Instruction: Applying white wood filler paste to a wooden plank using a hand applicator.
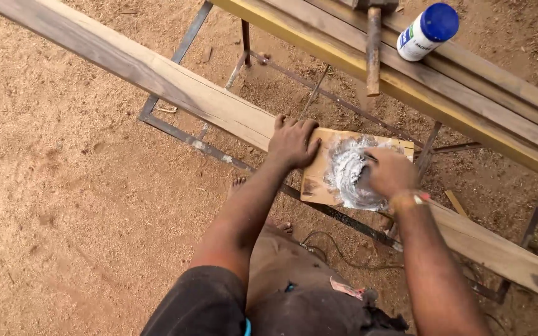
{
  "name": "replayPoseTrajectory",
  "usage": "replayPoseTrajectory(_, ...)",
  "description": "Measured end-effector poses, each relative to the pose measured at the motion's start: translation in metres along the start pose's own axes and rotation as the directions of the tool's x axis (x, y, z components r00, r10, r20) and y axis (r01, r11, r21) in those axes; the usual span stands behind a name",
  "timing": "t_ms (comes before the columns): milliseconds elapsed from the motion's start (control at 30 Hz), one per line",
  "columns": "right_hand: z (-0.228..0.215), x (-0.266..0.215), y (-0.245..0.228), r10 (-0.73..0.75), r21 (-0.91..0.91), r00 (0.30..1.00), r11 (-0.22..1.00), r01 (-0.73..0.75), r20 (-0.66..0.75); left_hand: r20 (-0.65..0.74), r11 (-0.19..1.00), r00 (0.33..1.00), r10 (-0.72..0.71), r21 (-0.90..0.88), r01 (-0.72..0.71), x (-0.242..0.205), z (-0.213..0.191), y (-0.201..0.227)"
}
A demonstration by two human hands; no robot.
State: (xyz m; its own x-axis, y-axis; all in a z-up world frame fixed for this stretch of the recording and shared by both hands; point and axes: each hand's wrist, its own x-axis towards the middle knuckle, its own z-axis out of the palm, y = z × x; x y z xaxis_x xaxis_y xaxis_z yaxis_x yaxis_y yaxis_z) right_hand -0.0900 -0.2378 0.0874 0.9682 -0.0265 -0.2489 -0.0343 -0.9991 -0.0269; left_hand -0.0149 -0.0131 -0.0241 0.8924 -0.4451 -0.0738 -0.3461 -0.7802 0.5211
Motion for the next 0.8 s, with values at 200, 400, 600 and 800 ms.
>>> replayPoseTrajectory(200, 0.012, 0.003, -0.023, -0.119, -0.062, 0.993, 0.991, 0.120, 0.014, 0.018, 0.999, 1.000, -0.025, -0.022, 0.025, -0.005, -0.001, 0.004)
replayPoseTrajectory(400, -0.011, -0.017, -0.048, -0.119, -0.105, 0.941, 0.982, 0.160, 0.318, 0.038, 1.000, 0.999, -0.026, -0.014, 0.027, 0.000, -0.005, 0.004)
replayPoseTrajectory(600, -0.062, -0.016, -0.047, -0.345, -0.269, 0.816, 0.823, 0.501, 0.464, 0.038, 1.000, 0.999, -0.004, 0.016, 0.003, 0.001, 0.000, 0.002)
replayPoseTrajectory(800, -0.054, -0.008, 0.003, -0.407, -0.466, 0.823, 0.683, 0.563, 0.397, 0.072, 0.999, 0.997, -0.017, 0.036, 0.014, 0.002, -0.004, 0.003)
